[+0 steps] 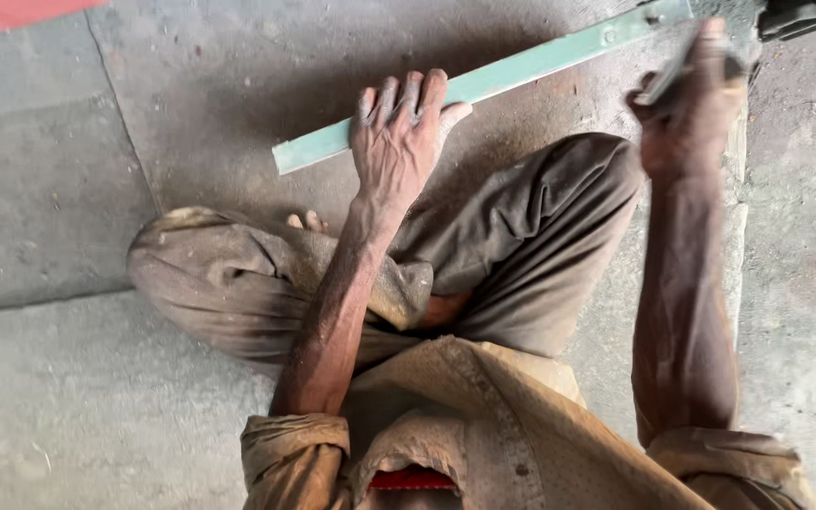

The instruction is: The person sits on the floor and sands a rectangular wooden board with a sanding block. They hold the board with one hand and rub the sanding block across the surface and edges repeatedly, flipping the board to work on different sides.

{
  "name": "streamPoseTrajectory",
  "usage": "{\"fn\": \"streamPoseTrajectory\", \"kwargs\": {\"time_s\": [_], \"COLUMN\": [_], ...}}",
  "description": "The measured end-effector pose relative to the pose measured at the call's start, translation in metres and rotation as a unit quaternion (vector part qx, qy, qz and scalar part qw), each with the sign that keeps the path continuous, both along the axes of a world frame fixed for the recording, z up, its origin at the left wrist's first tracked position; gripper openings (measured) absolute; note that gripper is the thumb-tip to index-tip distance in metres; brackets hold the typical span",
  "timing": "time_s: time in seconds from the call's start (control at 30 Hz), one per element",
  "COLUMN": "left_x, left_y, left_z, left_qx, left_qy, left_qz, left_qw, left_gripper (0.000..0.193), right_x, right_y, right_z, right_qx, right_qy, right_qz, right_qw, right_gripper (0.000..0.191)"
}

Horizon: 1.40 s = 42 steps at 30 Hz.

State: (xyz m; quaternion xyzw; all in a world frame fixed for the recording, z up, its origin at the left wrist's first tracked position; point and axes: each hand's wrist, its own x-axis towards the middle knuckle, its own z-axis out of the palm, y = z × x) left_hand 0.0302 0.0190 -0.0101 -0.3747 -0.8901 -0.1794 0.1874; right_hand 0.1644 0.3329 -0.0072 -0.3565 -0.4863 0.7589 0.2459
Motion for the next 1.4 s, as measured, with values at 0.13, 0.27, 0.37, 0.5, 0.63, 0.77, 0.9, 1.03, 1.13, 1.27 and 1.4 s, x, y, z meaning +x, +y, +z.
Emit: {"fn": "streamPoseTrajectory", "kwargs": {"time_s": [0.13, 0.27, 0.37, 0.5, 0.63, 0.77, 0.9, 1.03, 1.13, 1.27, 1.4], "left_x": [-0.004, -0.004, 0.002, 0.004, 0.003, -0.001, -0.007, -0.007, -0.002, -0.011, -0.032], "left_y": [0.002, 0.003, 0.002, 0.002, 0.005, 0.011, 0.014, 0.010, 0.006, 0.010, 0.018], "left_z": [-0.003, -0.003, -0.001, -0.001, -0.011, -0.025, -0.029, -0.024, -0.022, -0.031, -0.039], "left_qx": [-0.013, -0.001, 0.015, -0.017, 0.012, -0.016, -0.014, 0.030, 0.024, 0.008, -0.008], "left_qy": [0.009, 0.012, 0.015, -0.016, 0.019, -0.079, -0.024, -0.017, -0.057, -0.064, 0.010], "left_qz": [0.001, -0.002, -0.009, -0.007, 0.010, 0.006, 0.012, 0.003, -0.012, -0.009, 0.016], "left_qw": [1.000, 1.000, 1.000, 1.000, 1.000, 0.997, 1.000, 0.999, 0.998, 0.998, 1.000], "left_gripper": [0.050, 0.049, 0.050, 0.050, 0.051, 0.059, 0.053, 0.057, 0.053, 0.050, 0.050], "right_x": [-0.018, -0.035, -0.038, -0.037, -0.035, -0.030, -0.025, -0.013, 0.014, 0.050, 0.020], "right_y": [-0.005, -0.005, -0.004, -0.006, -0.010, -0.028, -0.076, -0.119, -0.095, -0.013, -0.016], "right_z": [-0.013, -0.033, -0.037, -0.032, -0.027, -0.029, -0.022, 0.000, 0.008, -0.009, -0.020], "right_qx": [0.050, 0.096, 0.083, 0.093, 0.165, 0.028, -0.041, -0.013, 0.082, 0.351, 0.539], "right_qy": [-0.002, 0.002, 0.015, 0.024, 0.050, -0.002, -0.031, -0.015, 0.021, 0.067, 0.048], "right_qz": [-0.074, -0.132, -0.162, -0.146, -0.117, -0.130, -0.049, -0.023, -0.072, -0.115, -0.167], "right_qw": [0.996, 0.987, 0.983, 0.985, 0.978, 0.991, 0.997, 1.000, 0.994, 0.927, 0.824], "right_gripper": [0.075, 0.080, 0.079, 0.074, 0.072, 0.061, 0.050, 0.050, 0.046, 0.032, 0.034]}}
